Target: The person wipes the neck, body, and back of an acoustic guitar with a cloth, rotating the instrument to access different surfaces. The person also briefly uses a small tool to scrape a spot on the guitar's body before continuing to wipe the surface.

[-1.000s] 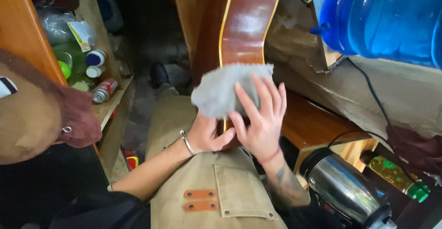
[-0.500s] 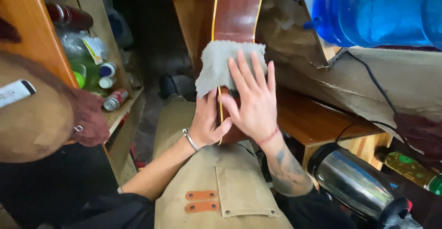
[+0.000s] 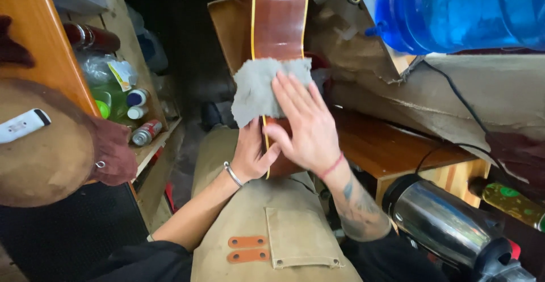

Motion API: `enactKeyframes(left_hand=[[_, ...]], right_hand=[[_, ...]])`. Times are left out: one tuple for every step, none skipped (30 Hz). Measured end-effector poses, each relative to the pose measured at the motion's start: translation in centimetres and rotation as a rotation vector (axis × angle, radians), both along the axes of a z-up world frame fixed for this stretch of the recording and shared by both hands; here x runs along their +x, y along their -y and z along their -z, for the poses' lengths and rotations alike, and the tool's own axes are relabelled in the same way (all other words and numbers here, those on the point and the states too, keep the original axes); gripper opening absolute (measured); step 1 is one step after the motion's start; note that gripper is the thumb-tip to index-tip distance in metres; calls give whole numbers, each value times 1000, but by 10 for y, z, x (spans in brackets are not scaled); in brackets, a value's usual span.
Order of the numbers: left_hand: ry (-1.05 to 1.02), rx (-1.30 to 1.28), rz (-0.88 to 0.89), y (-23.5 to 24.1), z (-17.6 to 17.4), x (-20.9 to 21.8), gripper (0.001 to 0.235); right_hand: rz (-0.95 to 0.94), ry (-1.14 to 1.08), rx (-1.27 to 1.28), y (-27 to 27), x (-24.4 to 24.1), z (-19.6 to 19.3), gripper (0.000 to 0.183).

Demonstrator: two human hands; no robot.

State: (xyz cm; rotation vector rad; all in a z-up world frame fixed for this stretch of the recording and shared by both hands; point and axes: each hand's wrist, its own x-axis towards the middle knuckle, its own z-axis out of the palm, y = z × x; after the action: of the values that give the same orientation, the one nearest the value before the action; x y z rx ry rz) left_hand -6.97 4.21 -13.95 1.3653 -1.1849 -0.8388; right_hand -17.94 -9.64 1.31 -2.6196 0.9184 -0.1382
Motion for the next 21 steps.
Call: enactKeyframes(left_hand=[[47, -38, -22, 8, -21, 7, 70], [93, -75, -41, 14, -42, 14, 73], [91, -69, -34, -1, -20, 2, 73], [124, -49, -45, -7, 4, -6, 89], [156, -29, -57, -12, 28, -13, 105], [159, -34, -64, -12, 30, -14, 105], [160, -41, -66, -11, 33, -14, 102], [158, -42, -64, -14, 35, -17, 100], [158, -40, -67, -13, 37, -17, 100], [155, -46, -57, -11, 39, -16, 97], [152, -52, -47, -10, 40, -16, 93], [151, -49, -44, -11, 41, -16, 93], [148, -50, -34, -12, 41, -16, 90], [147, -55, -22, -11, 41, -13, 87], [150, -56, -18, -14, 41, -13, 87], [150, -69, -11, -11, 42, -12, 84], [150, -82, -4, -8, 44, -11, 81], [150, -81, -10, -11, 44, -13, 81], [147, -83, -9, -13, 44, -15, 78], [146, -90, -1, -15, 45, -15, 75], [148, -93, -1, -13, 46, -13, 75]], right_hand=[[8, -2, -14, 6, 2, 5, 95], [20, -3, -26, 10, 5, 9, 93], [27, -6, -20, -3, 1, 0, 93], [22, 10, 12, -8, 2, -8, 94], [17, 26, 44, -14, 3, -17, 95], [11, 29, 39, -21, 0, -21, 95], [16, -8, 32, -29, -4, -25, 100], [25, -47, 30, -38, -9, -30, 106], [22, -47, 31, -28, -5, -22, 106], [10, -37, 24, -19, 0, -15, 103], [-2, -28, 16, -10, 4, -7, 100], [1, -28, 19, -10, 11, -3, 100], [20, -20, -16, -10, 17, 1, 105], [41, -9, -55, -8, 26, 5, 110], [45, -7, -56, -25, 23, -9, 110], [52, -31, -36, -38, 22, -23, 110], [58, -55, -16, -51, 20, -36, 110], [52, -55, -16, -55, 17, -33, 110], [67, -85, -19, -60, 13, -29, 116], [89, -112, -26, -64, 9, -25, 121], [90, -110, -29, -49, 14, -14, 121]])
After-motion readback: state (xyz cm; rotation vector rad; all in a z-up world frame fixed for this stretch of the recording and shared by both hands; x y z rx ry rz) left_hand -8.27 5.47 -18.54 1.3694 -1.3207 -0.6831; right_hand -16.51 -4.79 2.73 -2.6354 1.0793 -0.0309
